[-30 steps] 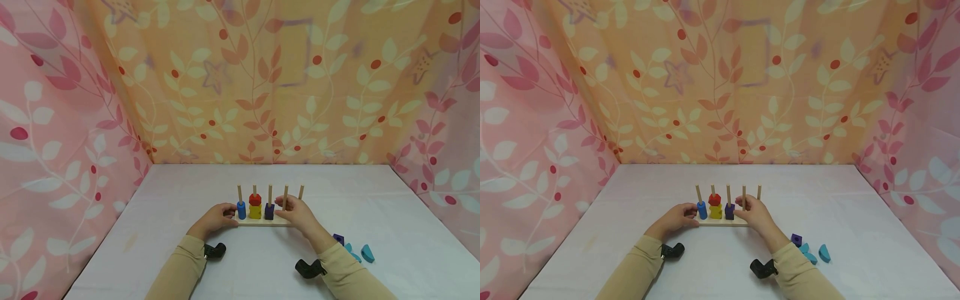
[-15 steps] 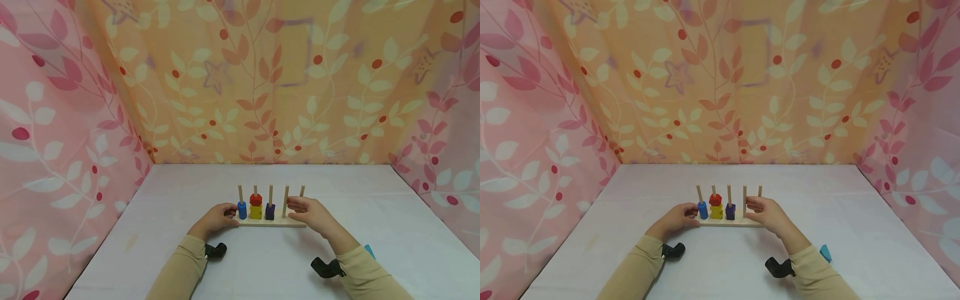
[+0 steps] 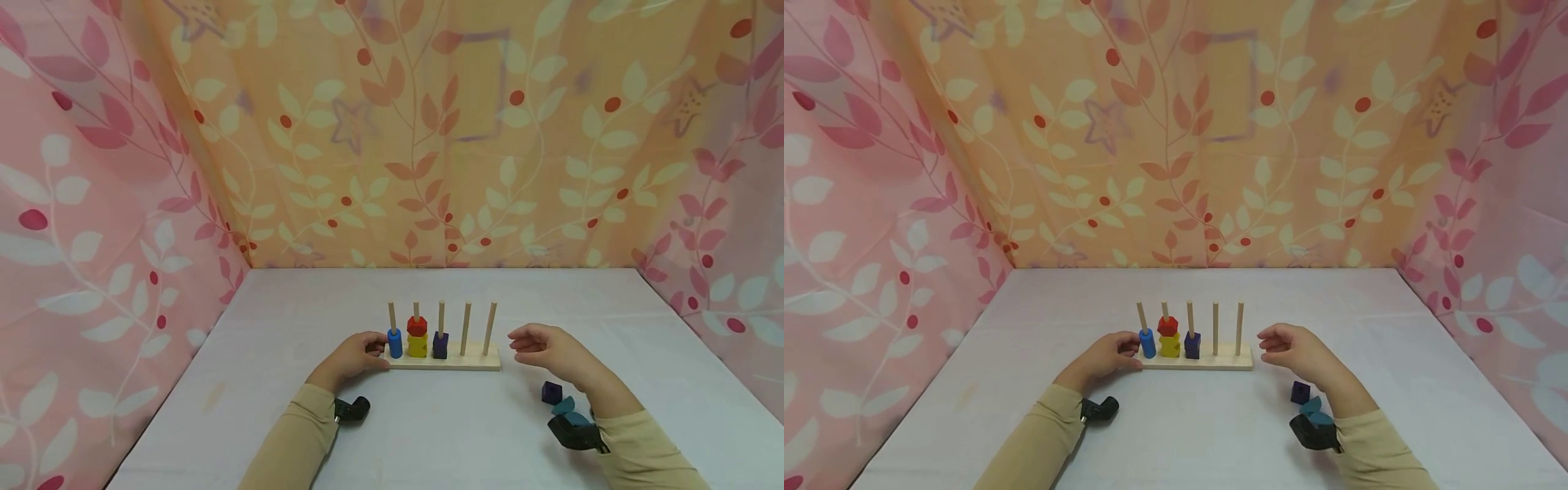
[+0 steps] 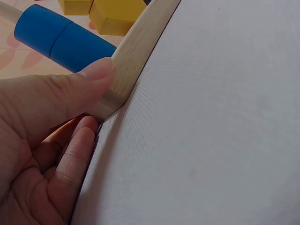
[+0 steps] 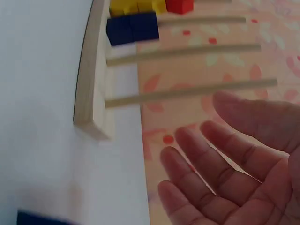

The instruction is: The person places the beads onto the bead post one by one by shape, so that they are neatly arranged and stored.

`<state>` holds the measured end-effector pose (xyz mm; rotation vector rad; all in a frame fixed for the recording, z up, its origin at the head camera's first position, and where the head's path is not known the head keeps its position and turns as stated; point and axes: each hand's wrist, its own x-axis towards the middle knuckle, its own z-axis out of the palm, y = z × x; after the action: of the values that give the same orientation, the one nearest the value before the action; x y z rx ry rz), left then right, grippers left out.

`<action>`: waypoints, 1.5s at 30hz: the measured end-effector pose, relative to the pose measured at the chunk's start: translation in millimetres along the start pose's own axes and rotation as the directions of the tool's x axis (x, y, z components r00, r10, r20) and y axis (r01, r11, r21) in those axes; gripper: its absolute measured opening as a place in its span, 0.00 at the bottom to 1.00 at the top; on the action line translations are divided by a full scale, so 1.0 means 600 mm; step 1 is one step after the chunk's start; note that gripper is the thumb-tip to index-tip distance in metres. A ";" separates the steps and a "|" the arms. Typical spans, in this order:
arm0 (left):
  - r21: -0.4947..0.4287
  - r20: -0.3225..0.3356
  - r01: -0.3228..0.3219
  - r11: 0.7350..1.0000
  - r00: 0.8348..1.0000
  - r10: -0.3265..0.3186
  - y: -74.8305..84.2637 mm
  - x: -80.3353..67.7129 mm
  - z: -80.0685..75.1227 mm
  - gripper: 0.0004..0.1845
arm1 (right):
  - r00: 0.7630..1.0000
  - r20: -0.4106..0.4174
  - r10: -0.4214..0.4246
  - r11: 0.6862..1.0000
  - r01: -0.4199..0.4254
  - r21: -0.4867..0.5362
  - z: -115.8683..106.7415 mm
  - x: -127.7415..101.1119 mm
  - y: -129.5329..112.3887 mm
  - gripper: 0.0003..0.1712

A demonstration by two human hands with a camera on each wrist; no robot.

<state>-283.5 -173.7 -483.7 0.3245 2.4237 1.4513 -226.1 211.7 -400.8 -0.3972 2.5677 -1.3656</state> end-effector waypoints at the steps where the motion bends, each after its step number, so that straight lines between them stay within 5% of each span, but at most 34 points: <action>1: 0.001 0.000 -0.005 1.000 1.000 0.005 0.000 0.000 0.000 0.27 | 1.000 0.006 0.013 1.000 -0.013 -0.010 -0.004 -0.003 0.005 0.25; 11: 0.005 0.001 -0.004 1.000 1.000 0.004 0.002 -0.004 0.001 0.28 | 0.993 0.097 0.069 0.993 -0.058 -0.106 -0.028 -0.029 0.049 0.17; 22: 0.011 -0.003 -0.006 1.000 1.000 0.006 0.006 -0.005 0.002 0.28 | 0.954 0.173 0.244 0.967 -0.227 -0.113 -0.037 -0.038 0.075 0.17; 35: 0.026 -0.001 -0.017 1.000 1.000 0.017 0.001 -0.002 0.000 0.27 | 0.977 0.169 0.131 0.972 -0.093 -0.216 -0.018 -0.019 0.087 0.13; 45: 0.015 0.000 -0.014 1.000 1.000 0.014 0.001 -0.003 0.001 0.26 | 0.989 0.105 0.102 0.961 -0.070 -0.268 -0.025 -0.016 0.070 0.12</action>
<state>-281.6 -173.6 -483.0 0.3454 2.4383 1.4391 -227.3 249.2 -426.8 -0.3904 2.6386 -0.9435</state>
